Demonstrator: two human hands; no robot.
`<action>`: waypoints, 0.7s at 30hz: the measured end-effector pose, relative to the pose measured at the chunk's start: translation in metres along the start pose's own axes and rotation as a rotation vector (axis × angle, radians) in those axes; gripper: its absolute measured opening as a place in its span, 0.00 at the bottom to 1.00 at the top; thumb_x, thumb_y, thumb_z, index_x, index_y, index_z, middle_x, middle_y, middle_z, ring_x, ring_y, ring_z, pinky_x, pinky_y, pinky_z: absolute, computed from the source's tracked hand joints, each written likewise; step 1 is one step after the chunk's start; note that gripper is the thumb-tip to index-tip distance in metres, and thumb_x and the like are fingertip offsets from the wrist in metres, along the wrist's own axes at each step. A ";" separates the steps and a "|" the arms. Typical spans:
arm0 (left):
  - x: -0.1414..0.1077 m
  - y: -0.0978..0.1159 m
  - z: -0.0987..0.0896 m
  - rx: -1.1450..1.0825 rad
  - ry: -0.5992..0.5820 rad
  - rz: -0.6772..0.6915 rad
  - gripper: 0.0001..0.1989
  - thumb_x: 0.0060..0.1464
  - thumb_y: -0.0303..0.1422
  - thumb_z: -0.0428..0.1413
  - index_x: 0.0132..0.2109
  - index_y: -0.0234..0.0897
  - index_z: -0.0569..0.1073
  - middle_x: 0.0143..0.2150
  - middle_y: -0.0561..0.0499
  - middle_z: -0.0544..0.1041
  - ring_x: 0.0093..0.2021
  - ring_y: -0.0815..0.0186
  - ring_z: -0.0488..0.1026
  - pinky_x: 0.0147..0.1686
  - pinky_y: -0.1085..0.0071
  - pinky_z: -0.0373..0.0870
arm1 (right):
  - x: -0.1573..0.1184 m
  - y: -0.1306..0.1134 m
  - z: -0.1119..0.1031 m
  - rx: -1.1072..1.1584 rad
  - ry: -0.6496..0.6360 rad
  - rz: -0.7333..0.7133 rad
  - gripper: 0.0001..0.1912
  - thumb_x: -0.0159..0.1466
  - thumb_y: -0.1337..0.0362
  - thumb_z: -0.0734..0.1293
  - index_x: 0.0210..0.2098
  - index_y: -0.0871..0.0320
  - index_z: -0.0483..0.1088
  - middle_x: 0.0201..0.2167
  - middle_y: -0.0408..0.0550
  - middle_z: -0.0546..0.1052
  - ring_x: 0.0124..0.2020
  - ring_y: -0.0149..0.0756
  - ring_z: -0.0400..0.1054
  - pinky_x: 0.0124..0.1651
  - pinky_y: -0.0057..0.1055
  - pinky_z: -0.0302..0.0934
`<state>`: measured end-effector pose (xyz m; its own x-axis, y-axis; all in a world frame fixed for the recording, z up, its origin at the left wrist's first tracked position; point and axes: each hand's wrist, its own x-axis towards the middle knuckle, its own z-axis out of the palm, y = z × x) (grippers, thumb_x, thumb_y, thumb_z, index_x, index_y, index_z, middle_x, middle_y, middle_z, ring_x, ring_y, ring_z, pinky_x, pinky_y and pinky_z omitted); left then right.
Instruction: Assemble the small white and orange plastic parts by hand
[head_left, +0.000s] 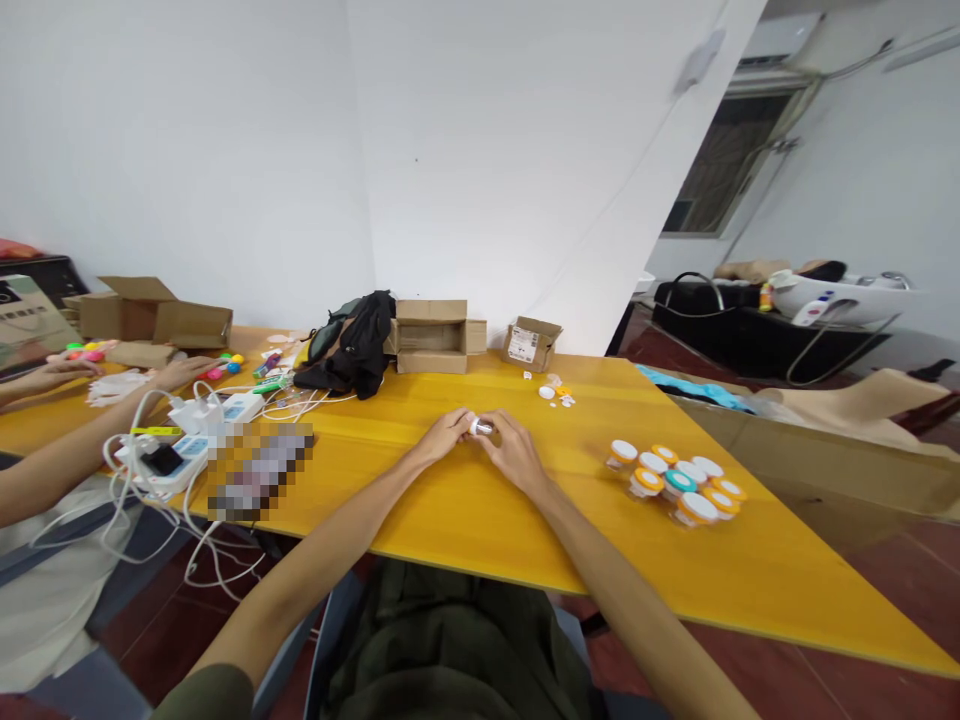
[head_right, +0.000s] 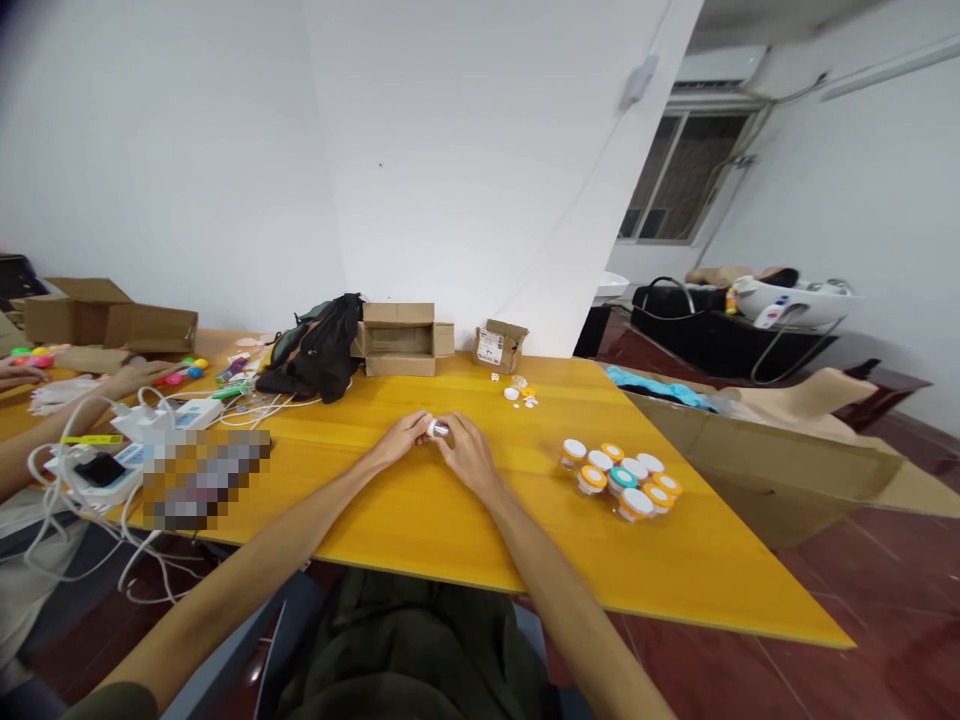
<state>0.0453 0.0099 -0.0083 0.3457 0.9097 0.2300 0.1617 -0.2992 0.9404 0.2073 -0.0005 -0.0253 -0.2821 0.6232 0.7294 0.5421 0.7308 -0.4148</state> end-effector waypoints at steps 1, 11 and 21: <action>0.000 0.000 0.000 0.006 0.004 -0.001 0.21 0.57 0.51 0.50 0.27 0.38 0.62 0.23 0.58 0.61 0.26 0.70 0.58 0.29 0.73 0.57 | 0.000 -0.001 0.000 -0.009 -0.001 -0.022 0.07 0.61 0.70 0.64 0.39 0.54 0.70 0.34 0.49 0.76 0.36 0.42 0.71 0.40 0.36 0.68; -0.002 0.006 0.003 0.126 0.048 -0.035 0.25 0.58 0.52 0.43 0.23 0.39 0.59 0.21 0.55 0.61 0.29 0.66 0.60 0.33 0.69 0.59 | -0.002 -0.001 -0.001 -0.214 0.009 -0.286 0.13 0.67 0.72 0.58 0.45 0.53 0.69 0.40 0.51 0.76 0.40 0.42 0.72 0.43 0.38 0.68; -0.006 0.008 0.001 0.154 0.048 0.037 0.23 0.60 0.51 0.44 0.26 0.38 0.61 0.26 0.54 0.65 0.33 0.65 0.63 0.38 0.69 0.62 | -0.001 -0.004 0.000 -0.102 -0.040 0.003 0.05 0.62 0.66 0.66 0.38 0.54 0.72 0.34 0.50 0.78 0.35 0.42 0.72 0.38 0.36 0.67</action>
<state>0.0457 0.0014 -0.0024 0.3101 0.9089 0.2789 0.2910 -0.3700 0.8823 0.2054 -0.0035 -0.0243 -0.3109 0.6372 0.7052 0.6198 0.6984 -0.3578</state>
